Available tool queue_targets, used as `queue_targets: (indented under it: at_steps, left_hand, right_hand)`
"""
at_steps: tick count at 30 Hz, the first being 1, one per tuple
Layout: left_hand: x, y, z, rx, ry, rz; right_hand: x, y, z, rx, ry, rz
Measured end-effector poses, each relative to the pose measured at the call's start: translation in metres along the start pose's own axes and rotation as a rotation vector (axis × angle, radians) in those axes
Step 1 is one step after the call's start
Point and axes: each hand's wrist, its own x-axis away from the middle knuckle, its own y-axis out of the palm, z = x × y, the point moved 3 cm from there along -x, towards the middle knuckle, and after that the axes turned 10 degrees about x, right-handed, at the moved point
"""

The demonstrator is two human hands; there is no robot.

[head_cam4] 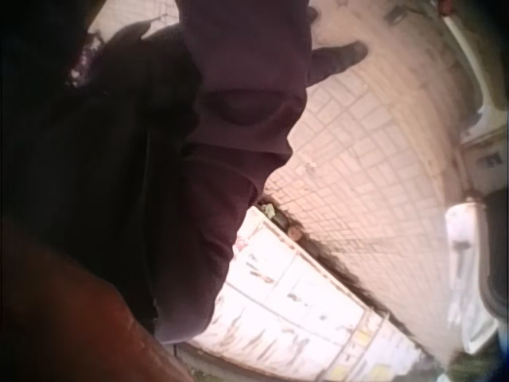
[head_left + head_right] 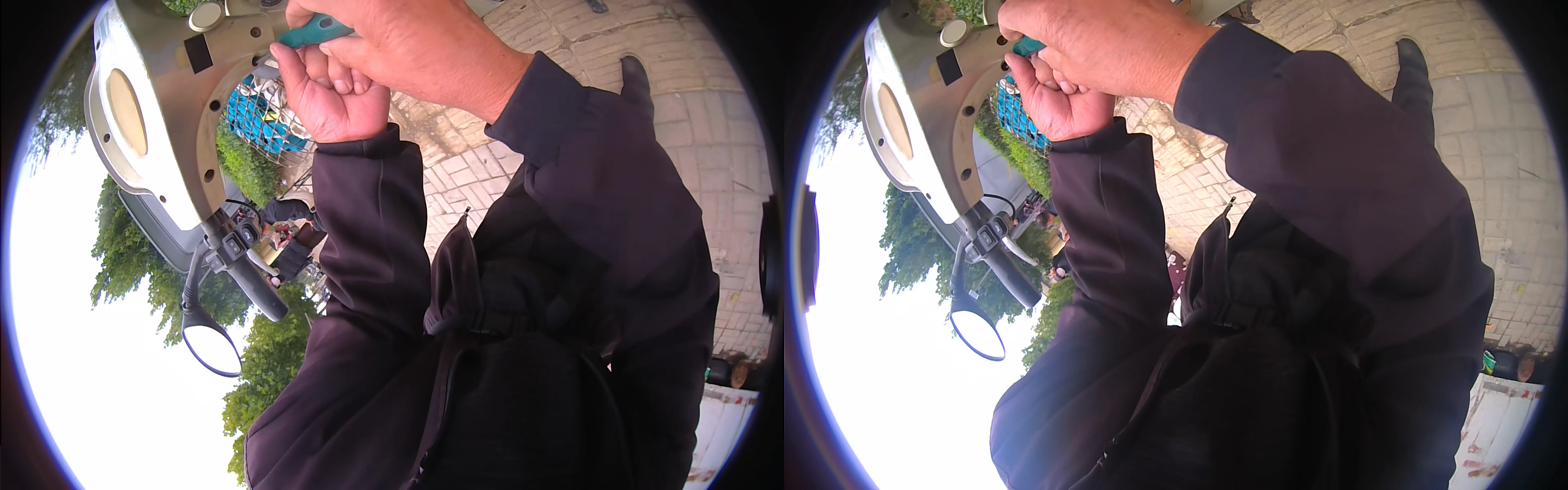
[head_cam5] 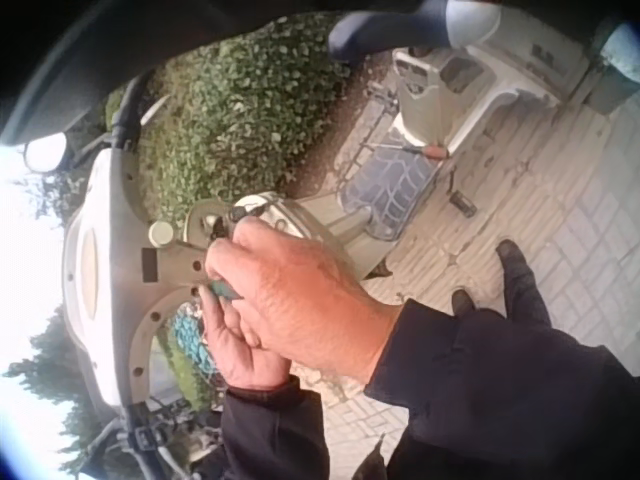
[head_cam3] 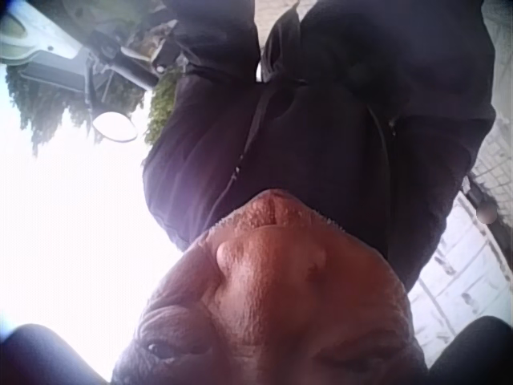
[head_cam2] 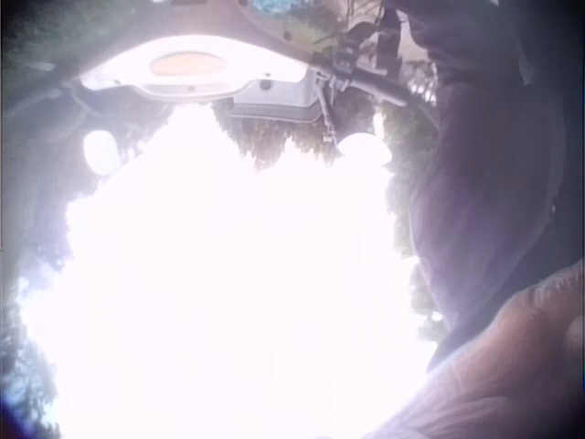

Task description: The person uses a screwdriver to loosen and remove screws from the front panel of a scooter's handlebar assembly. They repeatedly insert the screwdriver, turn it, and remove screws, then reinsert the screwdriver to continue the process.

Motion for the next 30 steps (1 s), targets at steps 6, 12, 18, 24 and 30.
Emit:
queue_targets:
  at_steps: [6,12,18,24,30]
  left_hand:
    - [0.01,0.003,-0.001,-0.129,0.055,0.088]
    - [0.007,0.007,0.0,-0.153,0.031,0.045]
    - [-0.001,0.009,-0.001,-0.063,0.009,-0.031]
    - [-0.005,0.008,0.005,-0.155,0.062,0.137]
    - [-0.001,0.004,0.01,-0.058,0.028,0.15]
  right_hand:
    - [0.016,0.01,-0.001,-0.329,0.046,0.034]
    - [0.008,0.01,0.004,-0.61,0.034,-0.023]
    - [-0.006,0.011,0.007,-0.883,0.163,-0.141]
    - [-0.001,-0.004,0.012,-0.746,0.396,-0.147]
    - [-0.005,0.001,0.01,-0.022,0.11,-0.091]
